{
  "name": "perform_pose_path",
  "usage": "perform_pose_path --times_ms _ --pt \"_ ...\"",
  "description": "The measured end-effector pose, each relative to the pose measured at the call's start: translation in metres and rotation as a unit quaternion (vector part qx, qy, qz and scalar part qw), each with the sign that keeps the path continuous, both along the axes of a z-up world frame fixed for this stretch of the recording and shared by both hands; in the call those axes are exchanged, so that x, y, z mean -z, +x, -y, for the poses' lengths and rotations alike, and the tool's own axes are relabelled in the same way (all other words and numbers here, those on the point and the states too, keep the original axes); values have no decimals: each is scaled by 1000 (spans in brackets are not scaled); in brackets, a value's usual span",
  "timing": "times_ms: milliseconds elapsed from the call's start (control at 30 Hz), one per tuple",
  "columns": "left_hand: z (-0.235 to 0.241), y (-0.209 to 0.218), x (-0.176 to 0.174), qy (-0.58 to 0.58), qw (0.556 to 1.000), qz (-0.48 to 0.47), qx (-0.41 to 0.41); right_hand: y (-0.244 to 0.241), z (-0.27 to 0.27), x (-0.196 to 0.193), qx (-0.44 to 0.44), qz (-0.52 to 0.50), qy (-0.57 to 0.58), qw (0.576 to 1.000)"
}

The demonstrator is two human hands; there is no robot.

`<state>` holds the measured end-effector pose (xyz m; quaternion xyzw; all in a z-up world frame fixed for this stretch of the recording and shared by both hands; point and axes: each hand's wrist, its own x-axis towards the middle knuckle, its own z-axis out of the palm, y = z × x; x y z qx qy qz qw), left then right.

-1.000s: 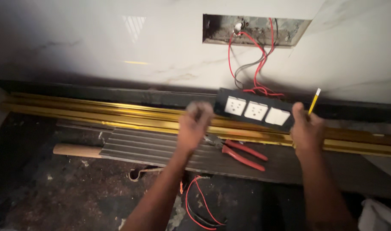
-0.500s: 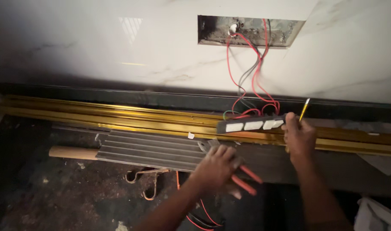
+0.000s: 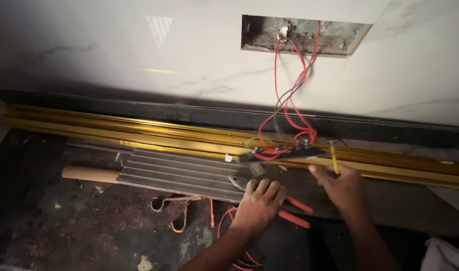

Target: The person connects electrical wires to a switchboard plate by hand and using pliers. They then position the plate against a wall opening and use a screwdriver to tighten screws, securing the plate to the wall.

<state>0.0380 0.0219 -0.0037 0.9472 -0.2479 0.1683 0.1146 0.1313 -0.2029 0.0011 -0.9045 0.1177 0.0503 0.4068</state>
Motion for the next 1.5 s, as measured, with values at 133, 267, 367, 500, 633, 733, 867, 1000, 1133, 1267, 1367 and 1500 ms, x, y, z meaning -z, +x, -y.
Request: perform_pose_path --times_ms 133,267,367,500,633,733,867,1000,1133,1267,1367,1500 --pt "-16 2 -22 -132 985 -80 75 -12 -27 -5 -96 117 98 984" --pt "-39 8 -13 -208 974 -88 -38 -13 -52 -6 -250 238 124 930" --pt "-57 39 13 -216 951 -179 -130 -7 -71 -8 -254 140 29 957" --pt "-67 66 40 -243 953 -128 -131 6 -97 -3 -274 148 -74 948" --pt "-71 81 46 -301 946 -89 -80 5 -121 9 -218 78 -127 964" --pt "-72 81 37 -296 943 -130 -80 2 -122 16 -236 133 -105 957" --pt "-67 72 11 -278 930 -230 -75 4 -110 6 -277 60 -69 957" --pt "-60 62 -25 -377 866 -328 -29 -1 -79 -27 -262 72 113 956" --pt "-42 72 -43 -573 717 -396 32 -6 -62 -43 -200 110 267 936" --pt "-23 81 -51 -666 622 -411 13 -6 -55 -43 -171 159 337 912" --pt "-21 81 -55 -668 581 -466 -21 -8 -49 -38 -158 195 284 925" --pt "-22 81 -55 -641 610 -466 4 -10 -48 -29 -134 250 294 913"
